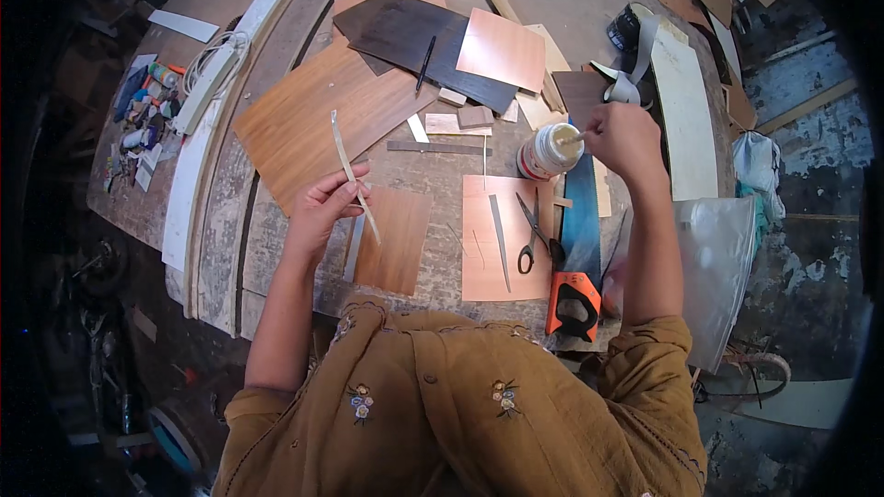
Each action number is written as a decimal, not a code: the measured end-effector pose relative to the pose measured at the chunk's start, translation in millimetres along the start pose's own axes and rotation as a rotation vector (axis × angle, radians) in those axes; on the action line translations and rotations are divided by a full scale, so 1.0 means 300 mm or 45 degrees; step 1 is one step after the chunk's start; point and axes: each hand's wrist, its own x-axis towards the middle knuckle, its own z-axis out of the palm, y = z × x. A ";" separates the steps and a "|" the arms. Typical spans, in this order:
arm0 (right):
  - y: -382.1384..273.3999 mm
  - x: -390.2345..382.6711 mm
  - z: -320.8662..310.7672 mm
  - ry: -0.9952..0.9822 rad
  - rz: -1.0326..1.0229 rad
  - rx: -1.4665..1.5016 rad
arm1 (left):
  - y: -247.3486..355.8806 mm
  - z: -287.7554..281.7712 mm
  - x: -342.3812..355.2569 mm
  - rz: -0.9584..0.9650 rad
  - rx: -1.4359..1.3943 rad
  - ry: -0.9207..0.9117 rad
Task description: Glue and trim thin veneer strips onto a wooden board at a workshop workbench.
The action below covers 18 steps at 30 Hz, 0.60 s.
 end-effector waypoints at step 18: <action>-0.337 -0.063 0.330 0.021 -0.304 1.017 | -0.105 0.114 -0.048 0.414 1.274 0.156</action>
